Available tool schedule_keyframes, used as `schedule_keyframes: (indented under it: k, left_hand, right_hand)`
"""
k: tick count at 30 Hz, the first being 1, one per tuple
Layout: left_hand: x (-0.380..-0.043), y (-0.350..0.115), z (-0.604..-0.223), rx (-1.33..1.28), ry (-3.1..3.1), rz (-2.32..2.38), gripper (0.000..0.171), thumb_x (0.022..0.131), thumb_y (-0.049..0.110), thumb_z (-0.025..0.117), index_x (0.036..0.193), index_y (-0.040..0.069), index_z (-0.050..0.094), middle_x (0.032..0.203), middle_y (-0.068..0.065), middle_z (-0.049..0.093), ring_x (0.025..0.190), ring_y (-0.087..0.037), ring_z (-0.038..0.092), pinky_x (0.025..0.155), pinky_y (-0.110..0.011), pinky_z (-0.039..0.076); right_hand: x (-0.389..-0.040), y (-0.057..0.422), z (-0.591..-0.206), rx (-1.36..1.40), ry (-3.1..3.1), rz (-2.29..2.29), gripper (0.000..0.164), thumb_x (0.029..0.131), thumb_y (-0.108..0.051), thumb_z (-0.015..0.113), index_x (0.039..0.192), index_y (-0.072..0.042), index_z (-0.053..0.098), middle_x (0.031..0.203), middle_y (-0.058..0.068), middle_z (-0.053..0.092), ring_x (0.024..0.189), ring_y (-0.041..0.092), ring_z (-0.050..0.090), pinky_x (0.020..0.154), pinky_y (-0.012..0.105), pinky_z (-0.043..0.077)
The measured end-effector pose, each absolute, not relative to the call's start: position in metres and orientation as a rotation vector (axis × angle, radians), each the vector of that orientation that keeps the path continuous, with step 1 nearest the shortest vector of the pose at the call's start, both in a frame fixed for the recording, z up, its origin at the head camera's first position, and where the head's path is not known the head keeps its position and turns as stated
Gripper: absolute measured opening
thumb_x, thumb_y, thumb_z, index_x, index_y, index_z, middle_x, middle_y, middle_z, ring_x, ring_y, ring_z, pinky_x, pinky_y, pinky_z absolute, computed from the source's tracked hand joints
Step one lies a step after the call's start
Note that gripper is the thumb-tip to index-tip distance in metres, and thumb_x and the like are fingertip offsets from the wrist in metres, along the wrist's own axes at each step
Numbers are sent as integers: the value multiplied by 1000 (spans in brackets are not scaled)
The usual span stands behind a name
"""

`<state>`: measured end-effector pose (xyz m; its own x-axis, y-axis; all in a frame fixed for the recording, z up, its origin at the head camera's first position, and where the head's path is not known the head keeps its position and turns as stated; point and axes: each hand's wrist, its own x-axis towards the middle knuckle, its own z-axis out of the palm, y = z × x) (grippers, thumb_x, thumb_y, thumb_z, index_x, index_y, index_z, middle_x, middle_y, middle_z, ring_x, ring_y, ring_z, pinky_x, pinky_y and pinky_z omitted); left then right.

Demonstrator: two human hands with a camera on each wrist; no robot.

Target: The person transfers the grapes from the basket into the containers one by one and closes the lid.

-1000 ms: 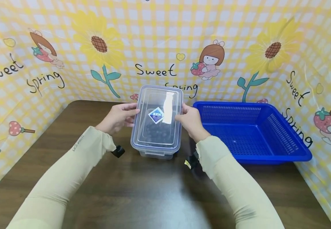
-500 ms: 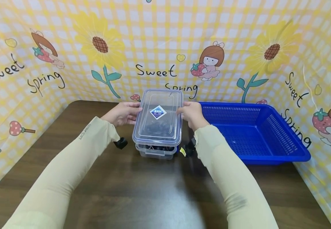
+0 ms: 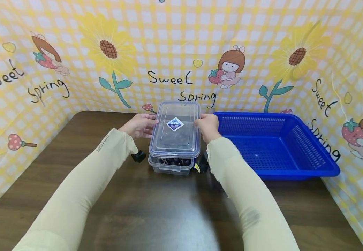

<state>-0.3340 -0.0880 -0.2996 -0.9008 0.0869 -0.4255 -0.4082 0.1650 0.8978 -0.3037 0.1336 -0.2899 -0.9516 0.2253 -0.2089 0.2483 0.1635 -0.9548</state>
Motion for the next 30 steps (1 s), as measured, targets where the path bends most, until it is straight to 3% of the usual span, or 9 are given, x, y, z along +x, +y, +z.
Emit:
schedule_keyframes:
  k: [5, 11, 18, 24, 30]
  left_hand:
    - [-337, -89, -307, -348, 2124, 1781, 36, 96, 13, 58, 130, 2, 56, 82, -5, 58, 63, -14, 53, 57, -25, 49]
    - [-335, -90, -317, -340, 2193, 1755, 30, 96, 14, 58, 120, -3, 60, 66, -3, 55, 57, -13, 51, 53, -24, 48]
    - [-334, -87, -332, -381, 2190, 1830, 28, 95, 13, 61, 115, -6, 63, 68, -3, 60, 56, -12, 55, 49, -23, 46]
    - [-332, -86, -343, -424, 2211, 1861, 28, 93, 13, 62, 114, -6, 65, 66, -3, 59, 52, -10, 53, 45, -21, 43]
    - [-330, -84, -347, -437, 2246, 1817, 29, 94, 14, 62, 116, -4, 65, 81, -6, 61, 61, -12, 56, 50, -22, 46]
  right_hand:
    - [-303, 127, -302, 443, 2431, -1917, 44, 84, 5, 61, 129, 4, 58, 133, 16, 56, 117, 25, 54, 99, 39, 44]
    - [-299, 121, -314, 388, 2465, -1883, 49, 84, 7, 58, 132, 3, 54, 132, 17, 56, 116, 26, 56, 97, 38, 46]
    - [-294, 118, -327, 361, 2512, -1844, 53, 88, 8, 54, 140, 5, 43, 141, 19, 46, 125, 28, 50, 102, 39, 41]
    - [-294, 117, -337, 332, 2595, -1762, 52, 87, 6, 55, 138, 7, 43, 141, 20, 44, 126, 28, 48, 102, 39, 41]
    - [-293, 116, -343, 327, 2648, -1724, 52, 87, 5, 54, 138, 7, 43, 142, 19, 43, 129, 26, 44, 103, 39, 40]
